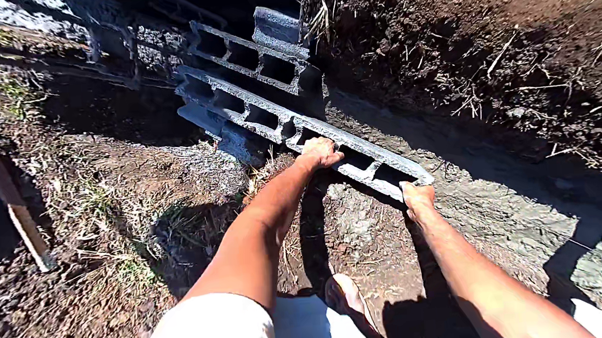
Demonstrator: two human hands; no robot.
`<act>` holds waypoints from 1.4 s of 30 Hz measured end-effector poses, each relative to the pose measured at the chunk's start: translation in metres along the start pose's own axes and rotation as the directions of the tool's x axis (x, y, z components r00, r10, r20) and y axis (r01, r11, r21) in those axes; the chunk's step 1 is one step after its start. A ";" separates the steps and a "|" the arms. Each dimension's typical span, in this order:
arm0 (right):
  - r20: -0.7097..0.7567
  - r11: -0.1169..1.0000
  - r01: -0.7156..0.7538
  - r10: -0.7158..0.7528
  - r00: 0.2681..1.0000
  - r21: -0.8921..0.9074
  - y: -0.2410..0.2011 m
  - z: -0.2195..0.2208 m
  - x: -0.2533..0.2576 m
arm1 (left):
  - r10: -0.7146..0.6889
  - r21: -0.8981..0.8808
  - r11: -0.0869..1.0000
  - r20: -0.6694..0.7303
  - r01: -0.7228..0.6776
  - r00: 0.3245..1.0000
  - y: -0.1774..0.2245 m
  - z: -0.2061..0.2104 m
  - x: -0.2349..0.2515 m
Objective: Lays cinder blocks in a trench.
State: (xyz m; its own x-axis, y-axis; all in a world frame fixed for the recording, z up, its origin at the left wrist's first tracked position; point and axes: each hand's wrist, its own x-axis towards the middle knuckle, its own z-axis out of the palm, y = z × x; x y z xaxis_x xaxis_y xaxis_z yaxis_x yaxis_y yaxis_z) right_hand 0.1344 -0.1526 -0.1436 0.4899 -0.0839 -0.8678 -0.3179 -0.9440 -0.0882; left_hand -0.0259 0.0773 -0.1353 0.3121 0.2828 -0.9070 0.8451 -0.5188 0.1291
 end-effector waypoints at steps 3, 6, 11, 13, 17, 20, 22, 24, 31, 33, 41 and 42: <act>0.003 1.000 0.002 -0.002 1.000 0.010 -0.001 -0.002 0.000 | 0.015 0.005 1.000 -0.013 -0.015 1.000 0.001 0.001 0.004; 0.038 1.000 -0.007 0.007 0.999 -0.013 -0.014 0.001 -0.011 | 0.007 0.020 1.000 -0.010 -0.007 1.000 -0.009 0.002 0.002; 0.004 0.997 -0.068 0.068 0.998 0.031 -0.005 -0.004 0.001 | -0.011 0.042 0.999 -0.002 0.011 1.000 0.000 0.004 0.009; 0.021 0.997 -0.074 0.073 0.997 0.036 -0.007 -0.004 0.000 | -0.026 0.031 0.999 -0.002 0.026 1.000 0.000 0.002 0.007; 0.012 0.992 -0.130 0.129 0.992 0.012 -0.010 -0.006 -0.002 | -0.019 0.041 0.999 -0.003 0.019 1.000 0.000 0.002 0.007; 0.027 0.985 -0.173 0.174 0.984 -0.024 -0.015 -0.002 0.003 | -0.035 0.064 0.997 0.023 0.034 0.999 -0.002 0.000 0.012; 0.054 0.982 -0.187 0.188 0.981 -0.030 -0.008 -0.006 -0.005 | -0.036 0.054 0.998 0.035 0.034 0.999 -0.002 0.008 0.002; 0.084 0.987 -0.160 0.161 0.983 -0.015 -0.021 -0.011 -0.002 | -0.038 0.055 0.998 0.009 0.038 0.999 -0.002 -0.004 0.009; 0.075 0.979 -0.197 0.200 0.977 -0.054 -0.014 -0.008 -0.010 | -0.075 0.059 0.996 0.123 0.068 0.990 0.000 0.003 0.001; 0.085 0.985 -0.163 0.168 0.982 -0.062 -0.024 -0.013 -0.006 | -0.057 0.058 0.997 0.058 0.054 0.997 0.000 -0.005 0.004; 0.080 0.985 -0.168 0.171 0.982 -0.042 -0.028 -0.015 -0.002 | -0.065 0.080 0.995 0.053 0.060 0.996 0.004 -0.009 0.009; 0.073 0.983 -0.177 0.179 0.981 -0.042 -0.030 -0.018 -0.002 | -0.065 0.074 0.995 0.057 0.061 0.996 0.007 -0.011 0.009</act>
State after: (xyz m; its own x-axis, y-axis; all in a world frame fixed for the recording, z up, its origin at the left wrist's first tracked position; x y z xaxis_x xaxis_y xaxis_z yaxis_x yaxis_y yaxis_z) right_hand 0.1573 -0.1299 -0.1300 0.3643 -0.2283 -0.9029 -0.3648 -0.9270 0.0872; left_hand -0.0126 0.0850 -0.1383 0.2308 0.2692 -0.9350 0.8280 -0.5590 0.0434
